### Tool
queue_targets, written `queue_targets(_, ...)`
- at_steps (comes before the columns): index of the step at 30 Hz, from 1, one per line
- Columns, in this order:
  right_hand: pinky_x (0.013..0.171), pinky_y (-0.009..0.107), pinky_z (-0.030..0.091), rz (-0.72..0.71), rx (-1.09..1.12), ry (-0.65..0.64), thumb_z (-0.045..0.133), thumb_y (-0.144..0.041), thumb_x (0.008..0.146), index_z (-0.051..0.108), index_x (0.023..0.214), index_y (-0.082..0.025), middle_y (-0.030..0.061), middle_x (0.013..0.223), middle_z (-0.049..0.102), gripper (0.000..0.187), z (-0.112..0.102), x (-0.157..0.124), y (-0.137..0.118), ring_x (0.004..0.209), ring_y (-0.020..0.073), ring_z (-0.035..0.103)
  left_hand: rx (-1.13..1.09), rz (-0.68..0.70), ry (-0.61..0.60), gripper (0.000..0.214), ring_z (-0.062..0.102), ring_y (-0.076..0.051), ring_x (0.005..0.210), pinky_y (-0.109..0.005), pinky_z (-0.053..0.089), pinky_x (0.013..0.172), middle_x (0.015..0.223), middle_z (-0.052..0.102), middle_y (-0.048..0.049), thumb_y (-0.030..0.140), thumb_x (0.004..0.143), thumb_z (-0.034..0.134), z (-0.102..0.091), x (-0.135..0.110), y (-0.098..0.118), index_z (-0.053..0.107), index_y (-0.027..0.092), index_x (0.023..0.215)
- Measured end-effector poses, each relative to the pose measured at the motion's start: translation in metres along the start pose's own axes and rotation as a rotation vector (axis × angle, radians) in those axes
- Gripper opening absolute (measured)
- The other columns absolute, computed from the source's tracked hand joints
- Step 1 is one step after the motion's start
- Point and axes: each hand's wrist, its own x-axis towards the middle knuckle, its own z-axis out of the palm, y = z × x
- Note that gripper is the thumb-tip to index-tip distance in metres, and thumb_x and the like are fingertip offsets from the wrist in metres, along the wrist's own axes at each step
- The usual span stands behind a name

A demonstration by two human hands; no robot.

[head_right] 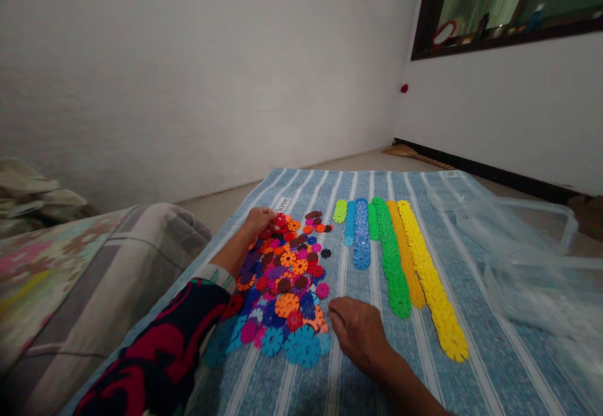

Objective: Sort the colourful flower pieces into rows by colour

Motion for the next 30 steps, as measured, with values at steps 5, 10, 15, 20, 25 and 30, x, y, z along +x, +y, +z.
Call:
queue_targets(5, 0.068, 0.024, 0.04, -0.004, -0.003, -0.01, 0.041, -0.027, 0.093, 0.066, 0.084, -0.022, 0.0024, 0.079, 0.07, 0.027, 0.001, 0.0, 0.001, 0.074, 0.0158, 0.064, 0.114, 0.049, 0.095, 0.007, 0.052, -0.008, 0.041, -0.017, 0.038, 0.045, 0.045, 0.055, 0.0026, 0.017, 0.08, 0.06, -0.012, 0.006, -0.004, 0.063, 0.011, 0.081)
queue_targets(10, 0.067, 0.025, 0.039, -0.011, -0.008, 0.014, 0.042, -0.025, 0.093, 0.066, 0.084, -0.021, 0.002, 0.08, 0.07, 0.026, 0.003, 0.0, 0.001, 0.074, 0.0159, 0.064, 0.293, 0.066, 0.051, 0.006, 0.053, -0.009, 0.043, -0.019, 0.039, 0.046, 0.048, 0.059, 0.0014, 0.016, 0.076, 0.063, -0.003, 0.007, -0.006, 0.067, 0.012, 0.078)
queue_targets(15, 0.066, 0.025, 0.037, -0.009, -0.027, 0.01, 0.043, -0.024, 0.093, 0.065, 0.081, -0.021, 0.0014, 0.077, 0.069, 0.025, 0.0, 0.0, -0.002, 0.072, 0.0159, 0.064, 0.503, 0.105, 0.049, 0.007, 0.065, -0.015, 0.064, -0.02, 0.042, 0.054, 0.066, 0.071, -0.0044, 0.017, 0.07, 0.069, 0.004, 0.01, -0.004, 0.072, 0.015, 0.076)
queue_targets(20, 0.067, 0.025, 0.038, -0.02, -0.027, 0.014, 0.044, -0.023, 0.092, 0.066, 0.084, -0.021, 0.0018, 0.079, 0.07, 0.024, -0.001, 0.001, -0.002, 0.073, 0.0161, 0.064, 0.673, 0.136, 0.046, 0.015, 0.067, -0.021, 0.083, -0.022, 0.045, 0.062, 0.081, 0.074, -0.0064, 0.028, 0.066, 0.073, 0.004, 0.011, -0.001, 0.074, 0.017, 0.077)
queue_targets(25, 0.069, 0.025, 0.039, -0.021, -0.022, 0.009, 0.045, -0.024, 0.092, 0.067, 0.087, -0.021, 0.002, 0.083, 0.071, 0.023, 0.0, 0.0, 0.0, 0.076, 0.0163, 0.065, 0.741, 0.139, -0.003, 0.018, 0.067, -0.02, 0.076, -0.023, 0.043, 0.059, 0.072, 0.072, -0.0052, 0.031, 0.062, 0.076, 0.006, 0.011, 0.0, 0.073, 0.015, 0.072)
queue_targets(30, 0.068, 0.024, 0.039, -0.018, -0.02, 0.006, 0.045, -0.023, 0.092, 0.066, 0.087, -0.022, 0.0016, 0.081, 0.071, 0.022, 0.0, 0.0, 0.0, 0.075, 0.0158, 0.065, 0.725, 0.144, -0.014, 0.018, 0.065, -0.021, 0.07, -0.025, 0.04, 0.053, 0.059, 0.066, -0.0047, 0.029, 0.06, 0.077, 0.008, 0.014, 0.0, 0.069, 0.014, 0.063)
